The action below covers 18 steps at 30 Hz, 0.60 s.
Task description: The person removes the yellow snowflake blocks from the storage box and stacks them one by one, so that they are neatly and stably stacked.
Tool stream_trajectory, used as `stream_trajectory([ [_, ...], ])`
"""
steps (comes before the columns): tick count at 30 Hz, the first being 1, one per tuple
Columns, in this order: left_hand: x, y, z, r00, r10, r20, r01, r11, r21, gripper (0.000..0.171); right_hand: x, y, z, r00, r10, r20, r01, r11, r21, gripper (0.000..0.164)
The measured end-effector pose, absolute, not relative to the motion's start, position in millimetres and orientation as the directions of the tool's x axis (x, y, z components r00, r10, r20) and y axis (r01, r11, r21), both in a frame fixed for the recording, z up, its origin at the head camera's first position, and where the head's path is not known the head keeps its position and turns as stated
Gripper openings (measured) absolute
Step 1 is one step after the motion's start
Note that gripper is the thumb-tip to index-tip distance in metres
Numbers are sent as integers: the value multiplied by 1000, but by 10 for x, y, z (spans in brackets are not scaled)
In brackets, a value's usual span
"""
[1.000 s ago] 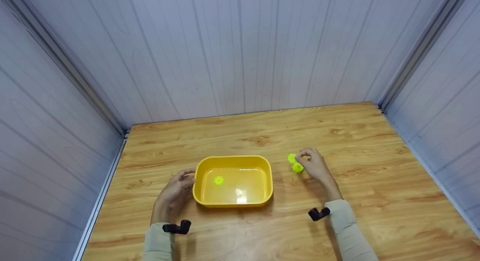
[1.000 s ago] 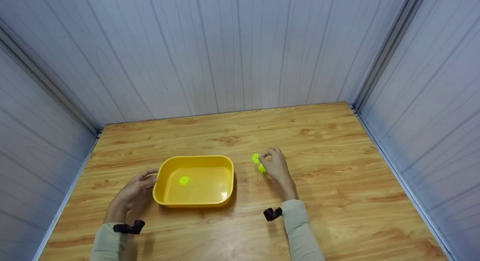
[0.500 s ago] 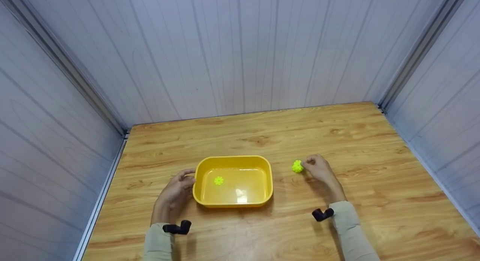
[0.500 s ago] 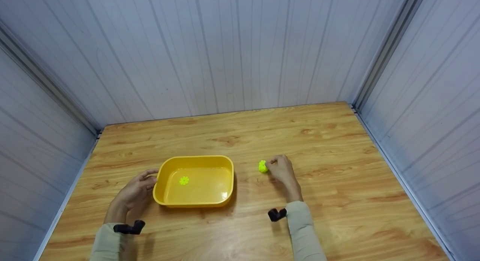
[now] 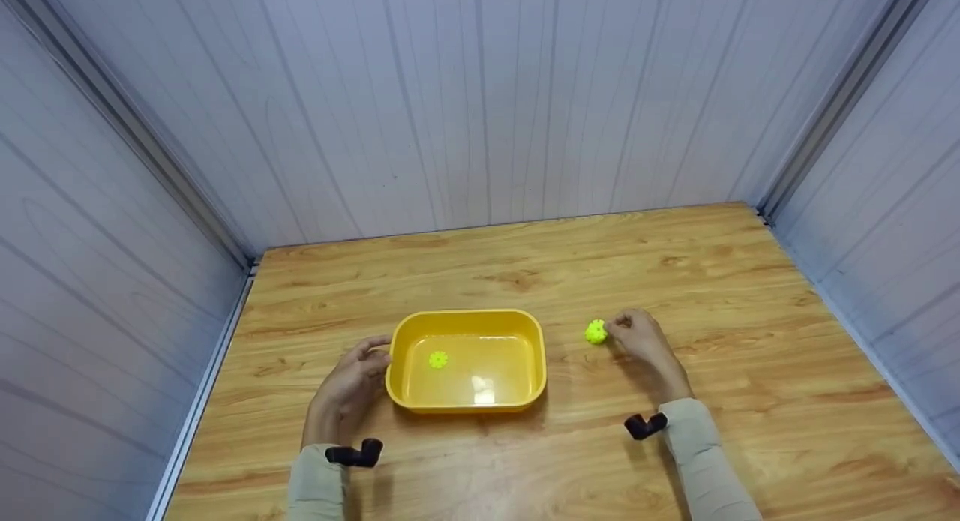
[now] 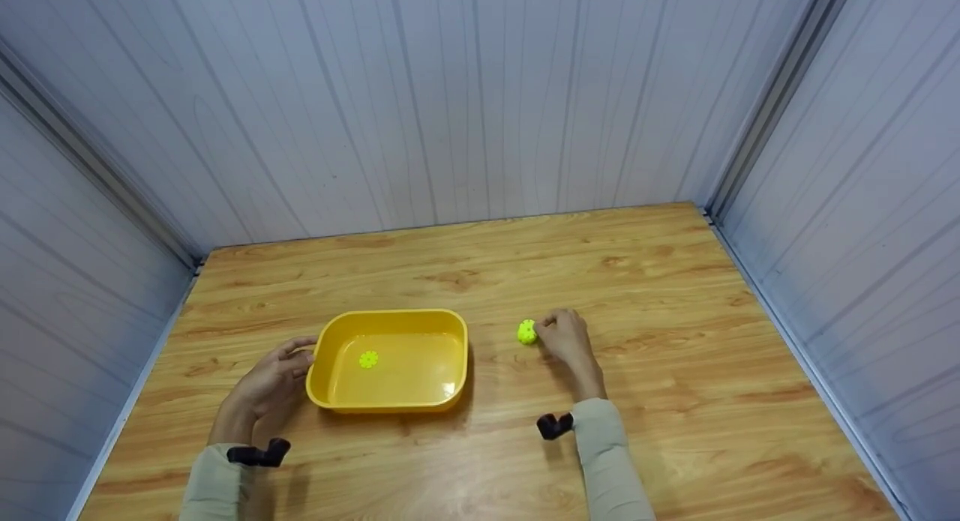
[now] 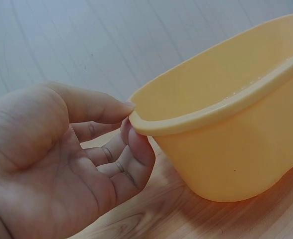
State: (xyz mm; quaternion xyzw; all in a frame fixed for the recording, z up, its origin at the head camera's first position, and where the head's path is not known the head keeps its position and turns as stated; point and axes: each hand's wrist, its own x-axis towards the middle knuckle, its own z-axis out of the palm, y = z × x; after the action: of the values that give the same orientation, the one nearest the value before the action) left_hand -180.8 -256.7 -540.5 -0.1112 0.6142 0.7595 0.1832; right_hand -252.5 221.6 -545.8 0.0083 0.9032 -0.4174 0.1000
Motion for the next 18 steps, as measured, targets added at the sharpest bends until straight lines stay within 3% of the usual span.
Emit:
stream_trajectory([
  [18,-1819,-2590,-5393,-912,157,-380,-401,-135,906,47,-2532,2179,-5474,-988,-51,-147,77,662,-746,27],
])
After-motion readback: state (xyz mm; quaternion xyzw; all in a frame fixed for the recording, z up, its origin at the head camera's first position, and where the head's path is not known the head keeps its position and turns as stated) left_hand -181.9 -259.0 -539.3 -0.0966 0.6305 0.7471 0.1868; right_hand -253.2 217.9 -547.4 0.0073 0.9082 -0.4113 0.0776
